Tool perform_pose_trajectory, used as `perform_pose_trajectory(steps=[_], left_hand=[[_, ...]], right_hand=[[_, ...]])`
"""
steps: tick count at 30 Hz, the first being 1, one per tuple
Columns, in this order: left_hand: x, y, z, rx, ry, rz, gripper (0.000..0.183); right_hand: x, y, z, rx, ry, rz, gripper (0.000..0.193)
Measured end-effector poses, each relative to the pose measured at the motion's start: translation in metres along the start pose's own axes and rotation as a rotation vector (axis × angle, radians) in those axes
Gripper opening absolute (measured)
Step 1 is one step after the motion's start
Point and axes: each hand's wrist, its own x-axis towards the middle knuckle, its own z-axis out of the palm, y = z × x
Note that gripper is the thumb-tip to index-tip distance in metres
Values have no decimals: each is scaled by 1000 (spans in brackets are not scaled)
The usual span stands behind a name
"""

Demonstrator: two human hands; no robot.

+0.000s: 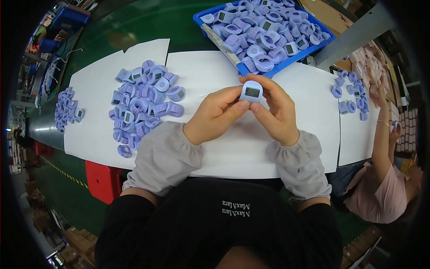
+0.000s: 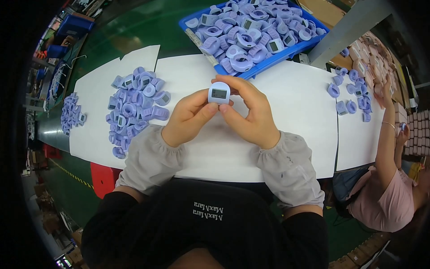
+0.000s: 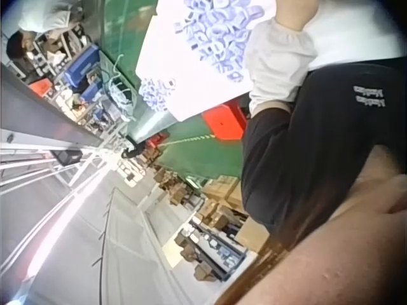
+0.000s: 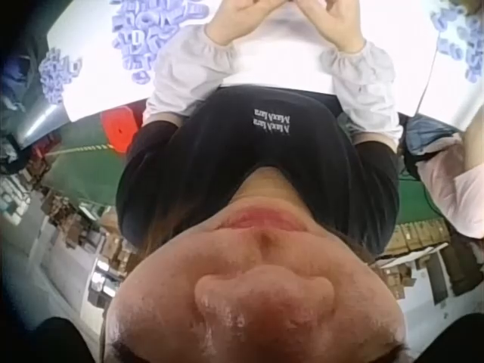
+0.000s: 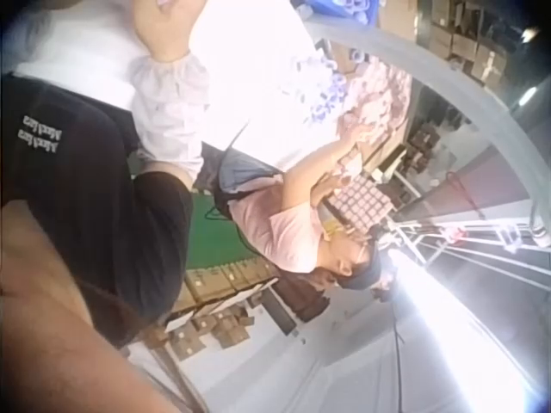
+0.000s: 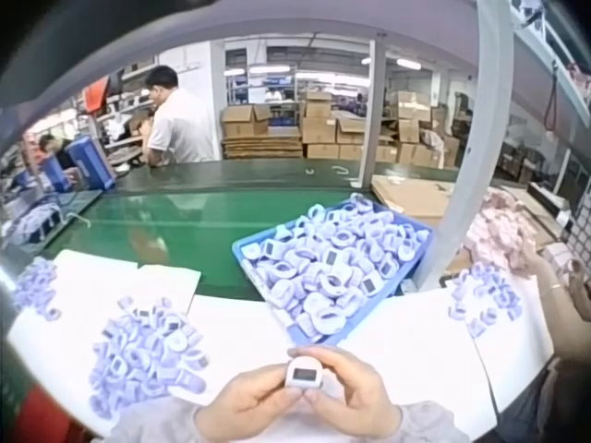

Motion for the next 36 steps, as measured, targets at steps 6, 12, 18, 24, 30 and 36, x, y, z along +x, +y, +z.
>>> perform_pose_trajectory(steps=[6, 12, 18, 24, 30, 36], left_hand=[[1, 1, 0, -36, -29, 17, 34], [-2, 0, -1, -13, -25, -40, 35], [0, -1, 2, -37, -7, -8, 35], [0, -1, 1, -26, -8, -10, 35], [0, 0, 3, -43, 2, -12, 35], [0, 0, 2, -48, -3, -20, 35]], right_hand=[[-1, 0, -1, -57, 23, -7, 47], [-2, 1, -1, -111, 28, -37, 47], [-1, 6, 3, -173, 162, -90, 40], [0, 6, 2, -147, 148, -71, 39], [-1, 6, 2, -154, 152, -73, 39], [-1, 7, 3, -151, 155, -77, 40]])
